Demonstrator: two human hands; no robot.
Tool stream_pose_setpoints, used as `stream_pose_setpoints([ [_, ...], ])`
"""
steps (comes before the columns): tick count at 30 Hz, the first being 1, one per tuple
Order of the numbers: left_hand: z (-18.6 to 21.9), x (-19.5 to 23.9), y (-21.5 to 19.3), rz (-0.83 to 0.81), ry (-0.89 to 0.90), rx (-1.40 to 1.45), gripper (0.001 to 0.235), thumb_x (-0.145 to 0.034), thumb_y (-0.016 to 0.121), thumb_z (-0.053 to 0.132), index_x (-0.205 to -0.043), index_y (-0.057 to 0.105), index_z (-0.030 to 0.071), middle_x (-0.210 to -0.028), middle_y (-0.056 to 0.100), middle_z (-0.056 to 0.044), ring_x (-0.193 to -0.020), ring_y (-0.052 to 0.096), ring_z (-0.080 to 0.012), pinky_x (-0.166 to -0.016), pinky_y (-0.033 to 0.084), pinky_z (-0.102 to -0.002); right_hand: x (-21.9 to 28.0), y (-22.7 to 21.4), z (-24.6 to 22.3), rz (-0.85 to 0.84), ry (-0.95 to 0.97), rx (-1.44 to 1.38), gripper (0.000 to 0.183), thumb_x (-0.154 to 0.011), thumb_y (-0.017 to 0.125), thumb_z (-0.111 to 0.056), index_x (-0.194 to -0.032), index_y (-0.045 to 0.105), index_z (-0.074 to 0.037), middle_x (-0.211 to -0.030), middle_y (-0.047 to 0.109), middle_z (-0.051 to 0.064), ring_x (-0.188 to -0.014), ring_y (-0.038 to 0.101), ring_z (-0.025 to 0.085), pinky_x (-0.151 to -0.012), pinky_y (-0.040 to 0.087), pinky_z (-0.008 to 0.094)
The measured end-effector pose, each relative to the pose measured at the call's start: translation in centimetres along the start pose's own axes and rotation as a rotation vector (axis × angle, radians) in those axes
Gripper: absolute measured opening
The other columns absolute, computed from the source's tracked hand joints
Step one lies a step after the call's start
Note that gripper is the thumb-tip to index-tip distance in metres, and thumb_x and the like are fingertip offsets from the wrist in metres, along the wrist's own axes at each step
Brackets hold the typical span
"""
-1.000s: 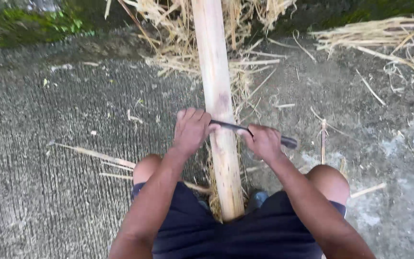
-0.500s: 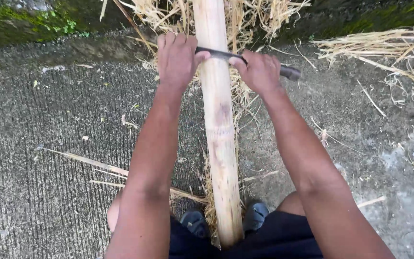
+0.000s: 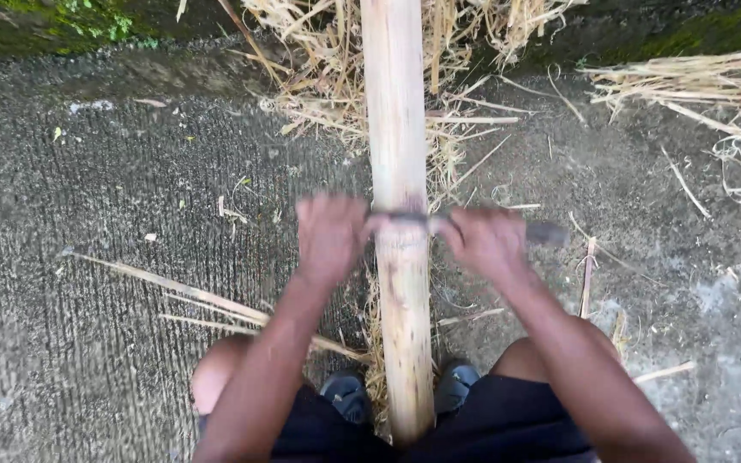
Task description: Scraping the outer layer of a bamboo pole using a machete.
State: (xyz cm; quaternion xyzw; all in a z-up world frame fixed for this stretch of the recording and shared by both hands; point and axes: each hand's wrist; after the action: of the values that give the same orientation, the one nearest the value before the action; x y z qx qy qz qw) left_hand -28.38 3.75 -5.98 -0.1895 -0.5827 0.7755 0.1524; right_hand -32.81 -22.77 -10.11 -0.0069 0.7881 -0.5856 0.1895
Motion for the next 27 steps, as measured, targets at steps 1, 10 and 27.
stream_pose_setpoints([
  [1,-0.7,-2.4,-0.6,-0.005,0.002,-0.003,0.05,-0.096,0.054,0.06,-0.09,0.07,0.013,-0.078,0.059,-0.006,-0.078,0.049,-0.0242,-0.081,0.036,-0.045,-2.8,-0.1,0.4,0.0,0.004,-0.004,0.055,-0.111,0.044,-0.047,-0.066,0.059,-0.019,-0.047,0.042,-0.004,-0.034,0.036,0.01,-0.032,0.033,0.032],
  [10,-1.9,-7.3,-3.1,0.397,0.039,-0.08,0.049,-0.09,0.06,0.057,-0.089,0.069,0.009,-0.086,0.061,-0.007,-0.088,0.052,-0.0255,-0.085,0.038,-0.044,-9.0,1.6,3.1,0.06,0.014,-0.005,0.063,-0.107,0.047,-0.066,-0.065,0.054,-0.019,-0.051,0.045,-0.006,-0.042,0.043,0.011,-0.05,0.043,0.04],
  [27,-0.6,-11.5,-3.1,0.149,0.154,-0.064,0.043,-0.086,0.073,0.052,-0.09,0.073,0.01,-0.086,0.065,-0.007,-0.089,0.053,-0.0254,-0.088,0.036,-0.043,-7.6,-0.3,2.0,-0.153,0.438,-0.166,0.055,-0.105,0.052,-0.058,-0.074,0.065,-0.014,-0.058,0.061,0.004,-0.049,0.057,0.021,-0.066,0.05,0.047],
])
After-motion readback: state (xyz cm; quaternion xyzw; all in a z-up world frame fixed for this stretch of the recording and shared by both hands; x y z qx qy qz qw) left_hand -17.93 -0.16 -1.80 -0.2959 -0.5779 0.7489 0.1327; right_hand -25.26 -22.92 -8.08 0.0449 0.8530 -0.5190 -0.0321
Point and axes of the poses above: each hand's wrist, its own x-axis away from the middle knuckle, its own y-axis out of the palm, z = x × y
